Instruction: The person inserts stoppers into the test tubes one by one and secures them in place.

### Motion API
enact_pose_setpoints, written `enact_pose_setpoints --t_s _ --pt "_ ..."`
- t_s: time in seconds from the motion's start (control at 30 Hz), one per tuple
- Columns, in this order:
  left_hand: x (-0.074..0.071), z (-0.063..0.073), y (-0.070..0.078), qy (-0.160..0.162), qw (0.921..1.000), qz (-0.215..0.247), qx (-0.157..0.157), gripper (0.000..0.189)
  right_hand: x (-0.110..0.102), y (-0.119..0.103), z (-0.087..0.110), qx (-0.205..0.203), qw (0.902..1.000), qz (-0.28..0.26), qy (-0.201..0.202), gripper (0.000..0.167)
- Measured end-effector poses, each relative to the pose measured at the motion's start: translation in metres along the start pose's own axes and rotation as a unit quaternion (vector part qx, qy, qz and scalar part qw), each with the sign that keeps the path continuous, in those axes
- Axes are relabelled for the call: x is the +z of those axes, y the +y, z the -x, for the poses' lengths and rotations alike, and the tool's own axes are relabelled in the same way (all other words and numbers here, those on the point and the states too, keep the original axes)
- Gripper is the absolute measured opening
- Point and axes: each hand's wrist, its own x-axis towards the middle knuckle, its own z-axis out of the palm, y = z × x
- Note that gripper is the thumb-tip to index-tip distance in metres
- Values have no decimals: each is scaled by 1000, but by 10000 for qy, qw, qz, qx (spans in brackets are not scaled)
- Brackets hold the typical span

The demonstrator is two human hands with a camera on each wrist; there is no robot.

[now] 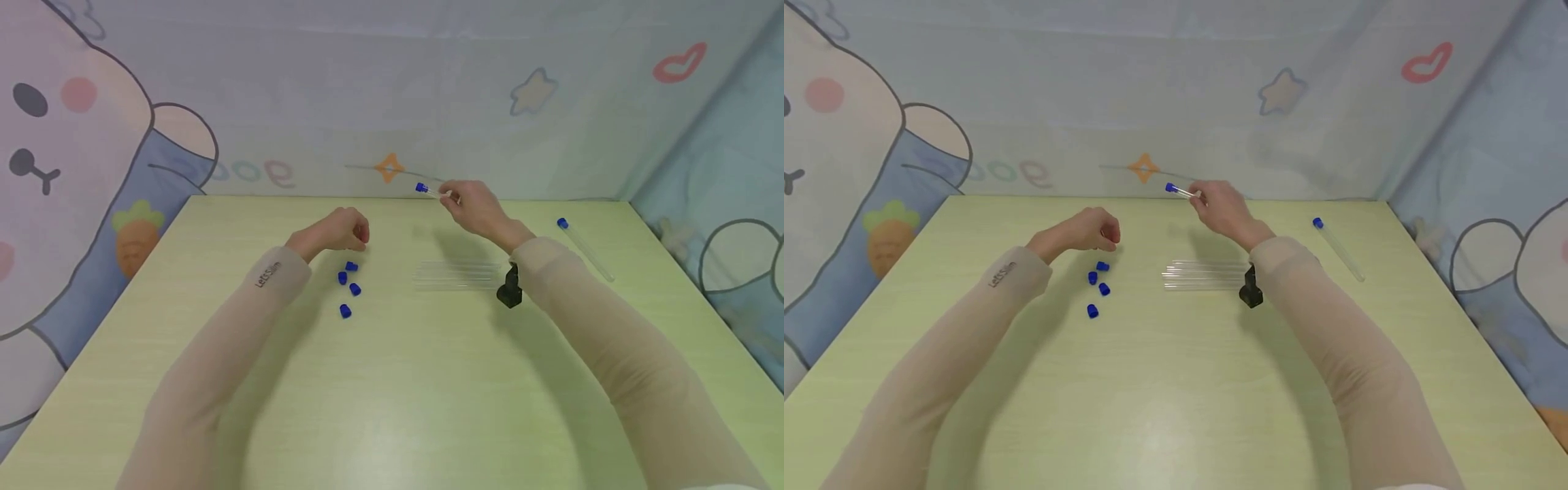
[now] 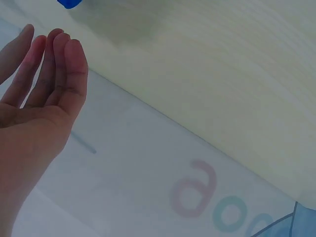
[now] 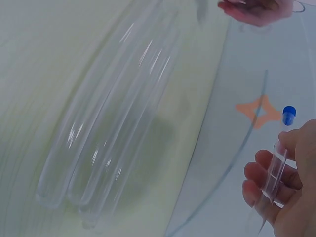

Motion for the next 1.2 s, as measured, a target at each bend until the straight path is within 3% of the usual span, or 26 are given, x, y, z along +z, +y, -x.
enact_pose_setpoints --t_s 0.17,0.43,0.8,1.2 --pt "0 5 -6 -450 9987 -111 -217 8 -7 11 3 238 9995 182 25 31" --pt "6 5 -10 -729 9972 13 -169 10 -15 35 8 568 9978 297 166 32" --pt "8 6 -6 -855 9962 -16 -161 10 -28 70 26 931 9949 289 269 33" --pt "8 5 -9 -894 9957 -87 -207 4 -41 100 43 1395 9872 727 272 36"
